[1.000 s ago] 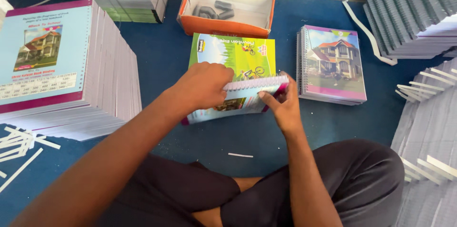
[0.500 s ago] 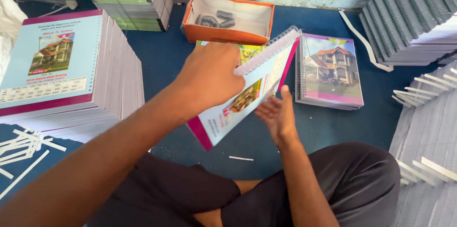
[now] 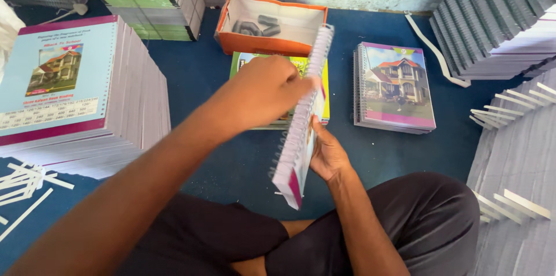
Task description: The person inserts a plastic spiral binding into the pre-punched holes of a notebook, secures the ends, and stacks the finished notebook with others.
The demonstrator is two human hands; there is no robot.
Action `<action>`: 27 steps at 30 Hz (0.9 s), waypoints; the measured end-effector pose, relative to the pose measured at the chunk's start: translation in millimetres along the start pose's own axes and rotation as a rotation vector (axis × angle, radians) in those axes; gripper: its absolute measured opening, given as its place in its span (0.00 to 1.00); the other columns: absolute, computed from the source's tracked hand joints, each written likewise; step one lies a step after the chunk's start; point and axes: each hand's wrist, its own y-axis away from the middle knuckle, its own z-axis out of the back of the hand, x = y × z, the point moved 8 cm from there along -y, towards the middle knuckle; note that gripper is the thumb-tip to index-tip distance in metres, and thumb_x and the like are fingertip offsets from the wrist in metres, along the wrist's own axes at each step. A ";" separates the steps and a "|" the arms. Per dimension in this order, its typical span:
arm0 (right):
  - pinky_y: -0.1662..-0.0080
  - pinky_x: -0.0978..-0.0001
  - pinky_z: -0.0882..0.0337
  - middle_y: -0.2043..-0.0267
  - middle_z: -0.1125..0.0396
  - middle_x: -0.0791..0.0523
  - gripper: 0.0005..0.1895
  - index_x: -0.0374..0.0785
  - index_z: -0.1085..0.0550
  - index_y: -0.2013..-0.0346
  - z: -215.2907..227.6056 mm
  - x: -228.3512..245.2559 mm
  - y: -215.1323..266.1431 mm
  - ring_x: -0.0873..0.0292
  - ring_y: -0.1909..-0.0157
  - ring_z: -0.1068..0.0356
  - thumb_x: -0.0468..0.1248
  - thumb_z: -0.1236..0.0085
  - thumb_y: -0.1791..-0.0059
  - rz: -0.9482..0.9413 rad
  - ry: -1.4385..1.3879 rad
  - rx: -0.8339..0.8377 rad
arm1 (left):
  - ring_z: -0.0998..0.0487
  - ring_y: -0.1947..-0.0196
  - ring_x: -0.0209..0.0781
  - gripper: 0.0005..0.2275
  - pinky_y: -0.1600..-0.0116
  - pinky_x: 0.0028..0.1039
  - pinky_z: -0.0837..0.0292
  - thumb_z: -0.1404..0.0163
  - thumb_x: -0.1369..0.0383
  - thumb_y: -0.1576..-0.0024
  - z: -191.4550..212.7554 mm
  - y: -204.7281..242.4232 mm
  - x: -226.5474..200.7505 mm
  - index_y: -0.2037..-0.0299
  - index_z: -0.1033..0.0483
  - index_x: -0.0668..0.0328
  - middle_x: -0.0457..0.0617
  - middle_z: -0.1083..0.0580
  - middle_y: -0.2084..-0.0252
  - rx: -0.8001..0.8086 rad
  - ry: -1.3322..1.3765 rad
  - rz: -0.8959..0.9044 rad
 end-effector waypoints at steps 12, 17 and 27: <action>0.53 0.64 0.25 0.56 0.26 0.54 0.17 0.35 0.28 0.45 32.6 -30.6 -16.5 0.60 0.58 0.26 0.43 0.41 0.43 -0.176 0.015 0.047 | 0.25 0.46 0.54 0.19 0.48 0.42 0.30 0.42 0.76 0.58 4.4 26.3 -17.3 0.54 0.21 0.51 0.54 0.26 0.51 -0.082 -0.364 -0.582; 0.57 0.68 0.27 0.56 0.27 0.52 0.24 0.34 0.29 0.43 -12.8 -31.7 11.0 0.59 0.60 0.27 0.45 0.43 0.49 -0.315 -0.011 0.254 | 0.24 0.49 0.51 0.10 0.33 0.57 0.45 0.40 0.69 0.55 -14.1 29.0 -18.0 0.63 0.21 0.50 0.45 0.23 0.60 0.111 -0.455 -0.669; 0.46 0.62 0.26 0.49 0.25 0.49 0.23 0.30 0.29 0.44 4.9 38.0 5.1 0.53 0.48 0.25 0.40 0.46 0.51 -0.062 0.446 -0.159 | 0.22 0.61 0.54 0.09 0.60 0.47 0.27 0.44 0.65 0.52 -17.0 42.4 14.3 0.65 0.24 0.58 0.52 0.23 0.65 0.251 -0.569 -0.402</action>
